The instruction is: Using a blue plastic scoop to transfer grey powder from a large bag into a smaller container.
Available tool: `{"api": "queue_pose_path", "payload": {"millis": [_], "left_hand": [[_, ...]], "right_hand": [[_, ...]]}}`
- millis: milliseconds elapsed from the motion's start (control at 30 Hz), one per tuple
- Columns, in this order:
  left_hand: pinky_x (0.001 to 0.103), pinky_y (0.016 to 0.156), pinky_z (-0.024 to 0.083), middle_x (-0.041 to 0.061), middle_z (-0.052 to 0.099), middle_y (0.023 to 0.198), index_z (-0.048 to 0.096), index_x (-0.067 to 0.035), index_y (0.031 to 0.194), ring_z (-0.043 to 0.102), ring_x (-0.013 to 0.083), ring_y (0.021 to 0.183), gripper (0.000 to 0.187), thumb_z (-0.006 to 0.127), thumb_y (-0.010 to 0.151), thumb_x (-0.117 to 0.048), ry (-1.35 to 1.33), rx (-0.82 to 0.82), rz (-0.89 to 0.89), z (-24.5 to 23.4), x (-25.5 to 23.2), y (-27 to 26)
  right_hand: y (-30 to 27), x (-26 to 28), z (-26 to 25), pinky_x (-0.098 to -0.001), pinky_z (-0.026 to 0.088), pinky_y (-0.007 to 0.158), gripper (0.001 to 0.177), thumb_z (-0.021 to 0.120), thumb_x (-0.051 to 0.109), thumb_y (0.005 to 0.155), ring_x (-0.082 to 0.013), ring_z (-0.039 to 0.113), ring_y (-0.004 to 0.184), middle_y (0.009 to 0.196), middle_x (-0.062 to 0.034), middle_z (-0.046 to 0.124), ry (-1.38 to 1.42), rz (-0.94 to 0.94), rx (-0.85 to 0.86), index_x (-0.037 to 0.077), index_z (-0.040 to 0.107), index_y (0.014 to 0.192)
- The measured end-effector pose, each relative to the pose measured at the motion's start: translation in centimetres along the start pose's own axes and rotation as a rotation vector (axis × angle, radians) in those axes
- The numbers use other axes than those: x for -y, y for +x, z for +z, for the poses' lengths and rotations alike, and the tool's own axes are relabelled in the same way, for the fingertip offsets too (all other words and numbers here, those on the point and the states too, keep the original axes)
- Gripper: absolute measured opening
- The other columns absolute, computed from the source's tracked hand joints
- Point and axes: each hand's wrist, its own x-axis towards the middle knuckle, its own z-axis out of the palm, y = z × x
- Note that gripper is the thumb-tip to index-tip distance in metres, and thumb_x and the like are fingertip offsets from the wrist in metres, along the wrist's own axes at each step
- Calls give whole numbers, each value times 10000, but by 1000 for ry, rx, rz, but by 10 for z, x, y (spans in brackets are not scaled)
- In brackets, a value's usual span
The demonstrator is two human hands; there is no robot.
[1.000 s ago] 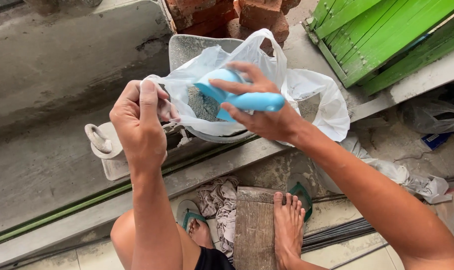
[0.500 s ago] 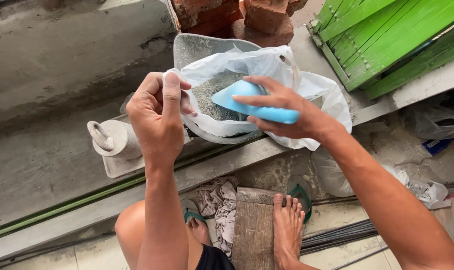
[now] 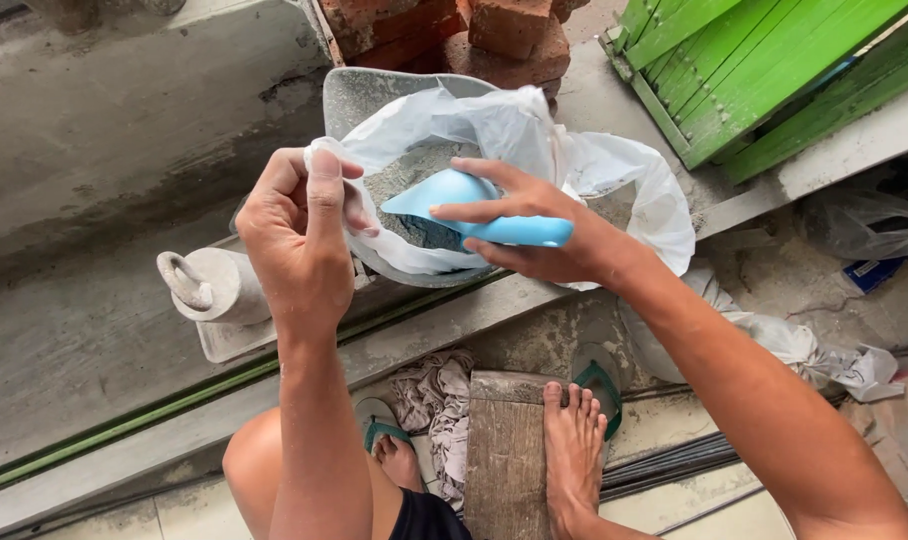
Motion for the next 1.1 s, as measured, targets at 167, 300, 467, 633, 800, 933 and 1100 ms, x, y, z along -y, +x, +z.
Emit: {"api": "queue_pose_path", "payload": {"millis": [167, 300, 467, 633, 800, 933, 1100], "left_hand": [[189, 604, 375, -47, 555, 786, 621, -124, 974, 477, 22, 683, 197, 542, 1077, -273, 102, -99, -114, -10, 6, 2], [350, 861, 487, 128, 442, 1344, 416, -106, 1316, 500, 238, 1174, 331, 537, 1030, -219, 346, -372, 252, 10, -11, -11], [353, 852, 544, 124, 600, 973, 528, -60, 1050, 610, 252, 923, 136, 530, 947, 28, 53, -104, 606, 28, -5, -28], [334, 796, 571, 130, 642, 967, 632, -32, 1034, 672, 241, 851, 88, 592, 994, -100, 64, 359, 466, 28, -20, -28], [338, 751, 514, 117, 654, 905, 633, -23, 978, 630, 236, 811, 137, 571, 1001, -143, -26, 372, 476, 46, -11, -37], [323, 745, 494, 109, 659, 904, 628, -19, 968, 622, 227, 812, 63, 572, 994, -29, -84, 462, 394, 81, -2, -55], [310, 698, 498, 10, 658, 864, 594, -89, 1201, 603, 147, 719, 239, 608, 993, -205, 109, 721, 109, 125, 46, -82]], "right_hand": [[-9, 7, -13, -580, 455, 1198, 440, 691, 112, 1008, -466, 476, 1475, 1625, -255, 384, 34, -76, -167, 228, 616, 1425], [-18, -3, 5, -600, 411, 1226, 430, 687, 104, 1015, -473, 410, 1510, 1641, -236, 341, 41, -12, -234, 230, 630, 1422], [-30, 3, 16, -600, 564, 1154, 418, 715, 149, 1034, -513, 468, 1470, 1610, -260, 396, 59, 15, -440, 249, 601, 1424], [-47, 24, -8, -334, 653, 907, 422, 559, 208, 1103, -280, 690, 1110, 1511, -193, 538, 290, 221, -694, 38, 482, 1481], [-75, 13, -30, -481, 679, 877, 793, 672, 418, 921, -387, 612, 1258, 1567, -222, 469, 1077, 479, -988, 168, 332, 1592], [-103, 8, -49, -593, 665, 950, 811, 715, 428, 800, -462, 648, 1325, 1565, -209, 583, 1355, 535, -1336, 244, 470, 1551], [-159, -44, -36, -645, 666, 1006, 850, 775, 471, 724, -460, 635, 1339, 1522, -217, 585, 1209, 626, -1506, 186, 545, 1490]]}}
